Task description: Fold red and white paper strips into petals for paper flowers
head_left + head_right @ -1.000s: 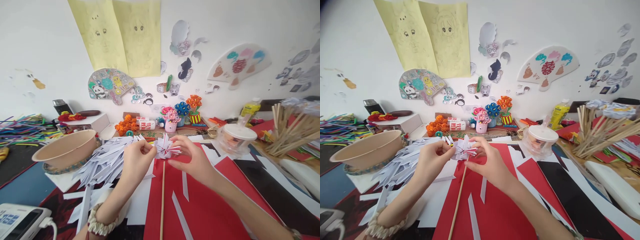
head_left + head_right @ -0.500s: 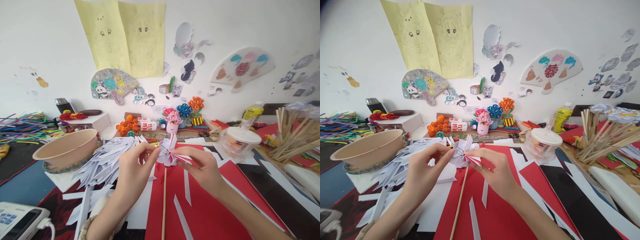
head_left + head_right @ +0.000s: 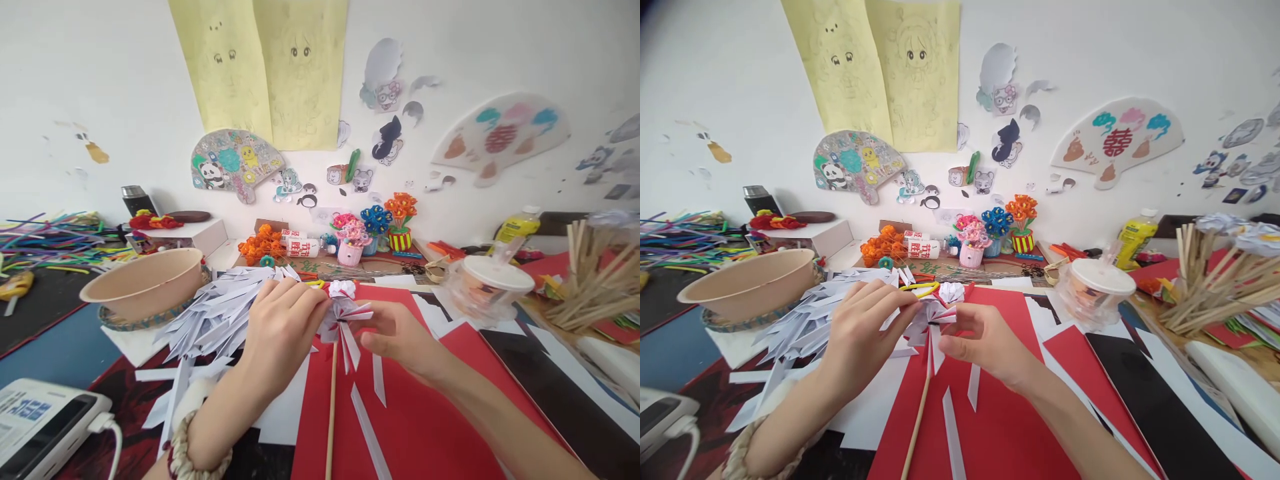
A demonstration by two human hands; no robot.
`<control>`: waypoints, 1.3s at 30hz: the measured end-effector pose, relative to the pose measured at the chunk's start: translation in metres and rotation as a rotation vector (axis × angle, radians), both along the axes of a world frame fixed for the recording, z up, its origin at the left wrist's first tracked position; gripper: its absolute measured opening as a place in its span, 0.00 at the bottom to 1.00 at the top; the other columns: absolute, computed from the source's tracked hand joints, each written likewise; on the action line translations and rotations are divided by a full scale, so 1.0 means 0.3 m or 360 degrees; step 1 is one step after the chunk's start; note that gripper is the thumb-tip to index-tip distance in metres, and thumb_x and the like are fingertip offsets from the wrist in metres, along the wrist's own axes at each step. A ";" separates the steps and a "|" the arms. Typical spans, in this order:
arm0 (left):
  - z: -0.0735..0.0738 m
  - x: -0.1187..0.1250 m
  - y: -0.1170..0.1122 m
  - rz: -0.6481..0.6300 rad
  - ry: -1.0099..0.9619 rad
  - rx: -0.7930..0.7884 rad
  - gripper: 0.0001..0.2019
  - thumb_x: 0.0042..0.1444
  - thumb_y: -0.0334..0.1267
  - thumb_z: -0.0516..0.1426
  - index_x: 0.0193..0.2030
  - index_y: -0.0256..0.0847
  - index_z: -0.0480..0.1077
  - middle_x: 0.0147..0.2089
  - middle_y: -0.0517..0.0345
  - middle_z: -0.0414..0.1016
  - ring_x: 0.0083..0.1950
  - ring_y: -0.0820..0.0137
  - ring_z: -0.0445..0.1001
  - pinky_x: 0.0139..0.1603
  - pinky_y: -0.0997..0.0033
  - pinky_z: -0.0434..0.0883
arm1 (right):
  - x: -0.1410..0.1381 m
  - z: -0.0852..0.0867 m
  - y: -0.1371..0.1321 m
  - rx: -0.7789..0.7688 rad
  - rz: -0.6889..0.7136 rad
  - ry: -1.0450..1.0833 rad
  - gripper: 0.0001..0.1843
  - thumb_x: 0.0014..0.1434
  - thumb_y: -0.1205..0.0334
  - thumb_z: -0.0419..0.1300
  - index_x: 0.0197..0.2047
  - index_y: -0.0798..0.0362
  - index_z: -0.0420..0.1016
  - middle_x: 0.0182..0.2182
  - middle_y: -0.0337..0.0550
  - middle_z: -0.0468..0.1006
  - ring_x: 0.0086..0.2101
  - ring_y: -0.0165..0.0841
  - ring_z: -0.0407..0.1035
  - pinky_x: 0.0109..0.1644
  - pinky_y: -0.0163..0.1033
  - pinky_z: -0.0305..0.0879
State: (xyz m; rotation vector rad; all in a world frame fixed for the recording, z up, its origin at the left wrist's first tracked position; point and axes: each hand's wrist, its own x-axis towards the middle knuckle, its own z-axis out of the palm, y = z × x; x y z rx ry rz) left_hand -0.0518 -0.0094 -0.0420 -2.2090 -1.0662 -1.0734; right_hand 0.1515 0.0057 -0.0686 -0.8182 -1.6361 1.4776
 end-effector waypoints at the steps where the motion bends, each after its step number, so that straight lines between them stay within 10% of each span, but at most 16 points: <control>1: 0.001 0.002 -0.001 0.0005 0.0017 0.0010 0.09 0.65 0.32 0.56 0.32 0.39 0.71 0.26 0.61 0.75 0.29 0.70 0.66 0.34 0.66 0.58 | -0.004 -0.001 -0.004 -0.0001 -0.0061 -0.0030 0.28 0.49 0.41 0.71 0.44 0.54 0.81 0.40 0.49 0.82 0.41 0.43 0.76 0.50 0.48 0.72; 11: -0.020 0.036 -0.020 0.0001 0.0104 -0.0043 0.13 0.67 0.31 0.53 0.29 0.40 0.68 0.27 0.61 0.75 0.30 0.70 0.66 0.36 0.64 0.56 | -0.062 -0.026 -0.035 0.0075 -0.0495 -0.0293 0.18 0.52 0.48 0.68 0.26 0.56 0.79 0.21 0.40 0.74 0.25 0.35 0.69 0.30 0.39 0.66; 23: -0.019 0.042 -0.011 0.0165 0.0148 -0.0021 0.16 0.68 0.30 0.50 0.26 0.40 0.66 0.25 0.61 0.73 0.28 0.71 0.64 0.36 0.64 0.55 | -0.069 -0.037 -0.054 -0.0099 -0.0711 -0.0108 0.21 0.52 0.43 0.68 0.31 0.56 0.82 0.31 0.48 0.82 0.36 0.46 0.75 0.37 0.43 0.70; 39: -0.020 0.050 -0.018 0.0116 0.0024 -0.0048 0.14 0.67 0.31 0.52 0.29 0.40 0.69 0.25 0.61 0.72 0.28 0.71 0.65 0.37 0.64 0.57 | -0.077 -0.027 -0.085 0.0092 -0.1065 -0.0198 0.19 0.54 0.45 0.66 0.31 0.55 0.81 0.27 0.44 0.78 0.28 0.38 0.69 0.29 0.38 0.66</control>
